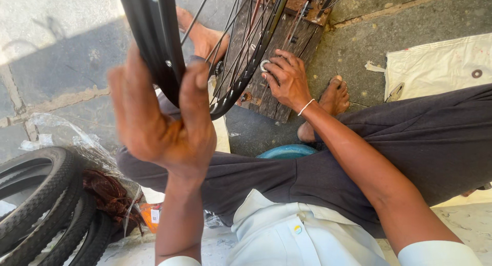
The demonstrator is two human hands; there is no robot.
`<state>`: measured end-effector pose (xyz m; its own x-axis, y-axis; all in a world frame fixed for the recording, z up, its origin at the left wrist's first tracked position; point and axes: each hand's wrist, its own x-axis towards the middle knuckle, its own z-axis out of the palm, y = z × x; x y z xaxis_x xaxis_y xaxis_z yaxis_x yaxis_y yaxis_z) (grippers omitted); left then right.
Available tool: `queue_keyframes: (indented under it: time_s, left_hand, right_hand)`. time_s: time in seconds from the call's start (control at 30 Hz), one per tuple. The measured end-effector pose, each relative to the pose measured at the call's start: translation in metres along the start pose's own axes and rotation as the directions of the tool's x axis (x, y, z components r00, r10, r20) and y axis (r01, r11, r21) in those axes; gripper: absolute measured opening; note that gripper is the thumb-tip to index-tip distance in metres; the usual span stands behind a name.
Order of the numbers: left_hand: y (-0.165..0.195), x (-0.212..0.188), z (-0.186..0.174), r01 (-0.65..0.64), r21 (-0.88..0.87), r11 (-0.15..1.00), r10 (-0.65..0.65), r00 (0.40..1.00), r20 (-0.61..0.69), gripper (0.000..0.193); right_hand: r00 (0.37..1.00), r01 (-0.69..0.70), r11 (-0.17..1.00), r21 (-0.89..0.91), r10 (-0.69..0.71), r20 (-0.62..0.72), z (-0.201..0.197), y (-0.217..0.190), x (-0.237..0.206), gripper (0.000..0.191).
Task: The person inserts spokes into a bicycle wheel rim and threads nipples onto them by hand while sitting on a low stool.
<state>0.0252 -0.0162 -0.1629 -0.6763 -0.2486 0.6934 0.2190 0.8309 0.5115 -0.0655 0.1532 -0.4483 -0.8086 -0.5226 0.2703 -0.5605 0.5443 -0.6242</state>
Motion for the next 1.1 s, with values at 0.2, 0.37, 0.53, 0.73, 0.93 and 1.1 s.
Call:
queue_keyframes:
  time_s: [0.2,0.37,0.53,0.73,0.93,1.1]
  left_hand:
    - [-0.035,-0.103,0.043,0.381,-0.281,0.881,-0.378,0.924,0.067,0.022]
    - [-0.06,-0.15,0.073,0.561,-0.305,0.769,-0.509,0.827,0.238,0.034]
    - [-0.071,-0.155,0.089,0.69,-0.284,0.666,-0.604,0.722,0.339,0.042]
    - [-0.052,-0.14,0.062,0.551,-0.214,0.806,-0.512,0.832,0.213,0.034]
    - [-0.038,-0.128,0.012,0.422,-0.519,0.744,-0.432,0.895,0.109,0.039]
    - [-0.037,-0.107,0.02,0.555,-0.524,0.646,-0.538,0.818,0.203,0.045]
  right_hand:
    - [1.0,0.002,1.0,-0.006,-0.002,-0.013,-0.001,0.002,-0.001,0.024]
    - [1.0,0.013,1.0,-0.025,-0.013,-0.028,-0.005,-0.001,0.002,0.023]
    - [1.0,0.013,1.0,-0.015,-0.014,-0.025,-0.006,-0.003,0.003,0.023]
    - [0.999,0.013,1.0,0.013,-0.013,-0.046,-0.018,-0.016,0.006,0.025]
    - [0.981,0.169,0.956,0.239,-0.14,-0.134,-0.075,-0.084,0.006,0.031]
    - [0.832,0.549,0.826,0.127,-0.526,-0.177,-0.14,-0.138,0.053,0.04]
